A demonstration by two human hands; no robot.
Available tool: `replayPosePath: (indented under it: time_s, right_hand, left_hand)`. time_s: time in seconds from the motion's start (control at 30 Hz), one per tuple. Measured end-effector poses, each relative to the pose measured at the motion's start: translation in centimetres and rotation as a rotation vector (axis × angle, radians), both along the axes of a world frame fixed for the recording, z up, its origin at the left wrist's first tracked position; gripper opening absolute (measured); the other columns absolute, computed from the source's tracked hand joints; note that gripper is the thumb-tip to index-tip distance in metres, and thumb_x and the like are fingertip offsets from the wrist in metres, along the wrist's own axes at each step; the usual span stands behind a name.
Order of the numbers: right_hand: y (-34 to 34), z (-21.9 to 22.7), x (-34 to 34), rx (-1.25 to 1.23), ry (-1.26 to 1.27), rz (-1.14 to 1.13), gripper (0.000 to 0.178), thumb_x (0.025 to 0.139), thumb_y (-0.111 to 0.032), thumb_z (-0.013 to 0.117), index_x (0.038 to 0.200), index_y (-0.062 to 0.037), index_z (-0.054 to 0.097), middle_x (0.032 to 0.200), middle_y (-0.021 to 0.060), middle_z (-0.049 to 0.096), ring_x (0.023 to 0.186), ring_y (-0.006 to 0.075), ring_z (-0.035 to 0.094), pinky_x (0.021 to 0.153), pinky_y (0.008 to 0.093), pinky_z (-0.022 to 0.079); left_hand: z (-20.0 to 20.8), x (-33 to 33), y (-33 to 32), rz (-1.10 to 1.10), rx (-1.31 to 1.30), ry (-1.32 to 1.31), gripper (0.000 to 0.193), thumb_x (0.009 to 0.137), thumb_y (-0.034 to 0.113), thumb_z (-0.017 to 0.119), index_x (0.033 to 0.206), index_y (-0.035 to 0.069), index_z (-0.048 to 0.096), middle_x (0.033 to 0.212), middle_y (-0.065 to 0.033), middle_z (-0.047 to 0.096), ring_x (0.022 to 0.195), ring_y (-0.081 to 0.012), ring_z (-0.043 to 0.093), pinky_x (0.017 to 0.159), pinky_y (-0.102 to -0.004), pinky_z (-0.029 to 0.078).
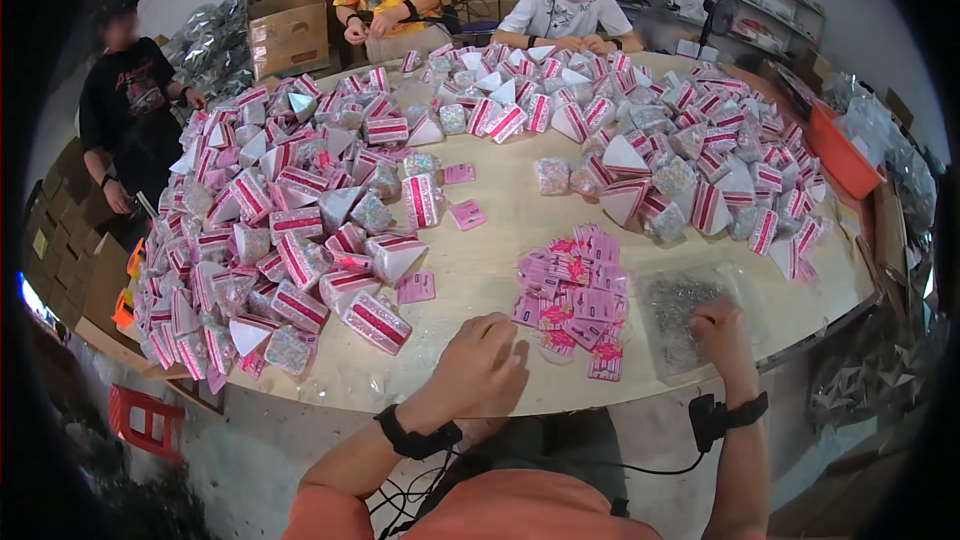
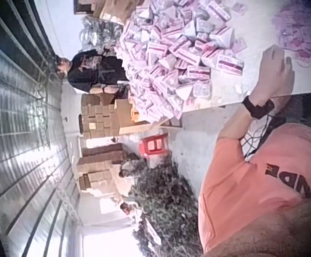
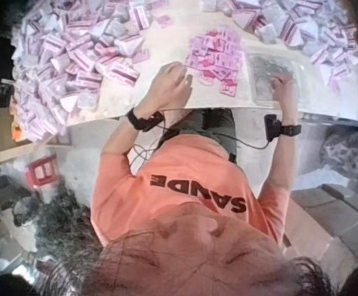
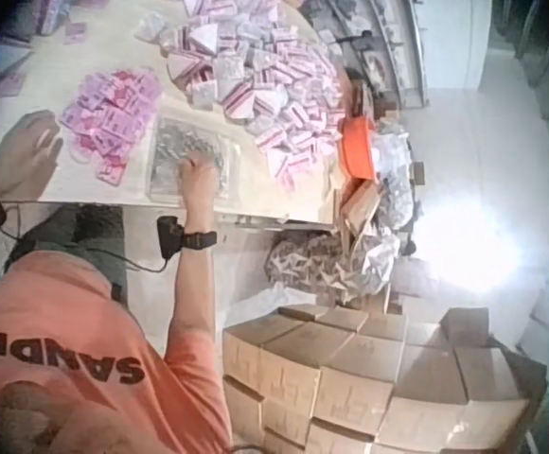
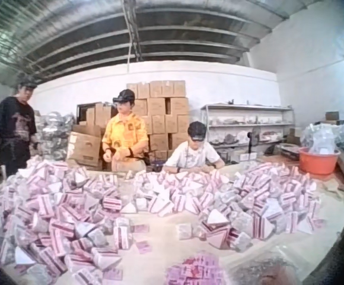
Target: The person repeatedly picks up small, colorful, triangular items and pink labels from a table, inserts the labels into the items, and places the finished packages into a pile. The task is performed by hand in a repetitive assembly-line manner.
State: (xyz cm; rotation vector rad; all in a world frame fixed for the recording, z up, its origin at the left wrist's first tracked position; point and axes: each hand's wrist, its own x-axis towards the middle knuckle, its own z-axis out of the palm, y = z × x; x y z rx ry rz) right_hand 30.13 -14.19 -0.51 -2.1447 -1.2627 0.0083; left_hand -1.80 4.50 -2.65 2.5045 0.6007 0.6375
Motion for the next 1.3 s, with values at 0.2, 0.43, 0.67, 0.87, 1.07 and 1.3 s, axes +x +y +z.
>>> replayPosePath:
  time_s: [0.2,0.43,0.67,0.87,1.07,1.3]
  right_hand:
    - [-0.2,0.4,1.5,0.282,0.289,-0.095,0.005,0.077,-0.003,0.061,0.074,0.0004,0.061,0.070,0.0060,0.057,0.064,0.0163,0.055,0.059,0.0289,0.044]
    - [0.2,0.6,0.8,0.377,0.450,-0.127,0.008,0.086,-0.007,0.052,0.079,-0.0028,0.053,0.066,0.0022,0.053,0.056,0.0082,0.050,0.052,0.0241,0.041]
    - [0.3,0.2,1.3,0.203,0.027,-0.168,0.014,0.085,-0.014,0.055,0.081,-0.0004,0.054,0.070,0.0175,0.056,0.061,0.0315,0.056,0.058,0.0378,0.044]
    - [0.7,1.5,0.4,0.289,0.011,-0.201,0.014,0.083,-0.012,0.057,0.081,0.0014,0.055,0.074,0.0203,0.056,0.072,0.0379,0.054,0.063,0.0417,0.043]
    - [0.7,2.2,0.1,0.217,0.002,-0.185,0.014,0.080,-0.013,0.060,0.080,0.0012,0.056,0.073,0.0205,0.056,0.070,0.0383,0.056,0.063,0.0422,0.044]
    - [0.5,2.1,0.5,0.054,0.125,-0.092,0.015,0.080,-0.013,0.057,0.078,0.0016,0.054,0.070,0.0223,0.055,0.071,0.0412,0.054,0.063,0.0441,0.043]
  left_hand:
    - [0.6,3.8,3.0,0.048,-0.058,-0.122,0.037,0.081,0.021,0.062,0.112,0.003,0.052,0.113,-0.0199,0.054,0.105,-0.0392,0.052,0.089,-0.0428,0.043]
    - [1.2,8.4,3.9,0.187,0.054,0.069,0.040,0.081,0.024,0.063,0.112,0.003,0.051,0.099,-0.0210,0.057,0.093,-0.0392,0.054,0.080,-0.0457,0.044]
    - [-0.1,9.1,4.8,0.090,0.019,0.060,0.035,0.078,0.025,0.065,0.102,0.002,0.051,0.095,-0.0190,0.058,0.090,-0.0376,0.056,0.078,-0.0443,0.045]
    - [0.1,9.3,4.7,0.102,0.035,0.030,0.033,0.077,0.024,0.065,0.100,0.003,0.053,0.093,-0.0190,0.058,0.087,-0.0374,0.057,0.075,-0.0440,0.046]
    - [-0.4,9.3,5.1,0.097,0.025,-0.003,0.029,0.077,0.024,0.065,0.094,0.003,0.056,0.091,-0.0181,0.059,0.084,-0.0361,0.058,0.073,-0.0429,0.046]
    - [0.2,9.8,5.1,0.196,-0.236,0.016,0.035,0.078,0.026,0.063,0.097,-0.001,0.051,0.088,-0.0187,0.060,0.086,-0.0379,0.059,0.076,-0.0437,0.047]
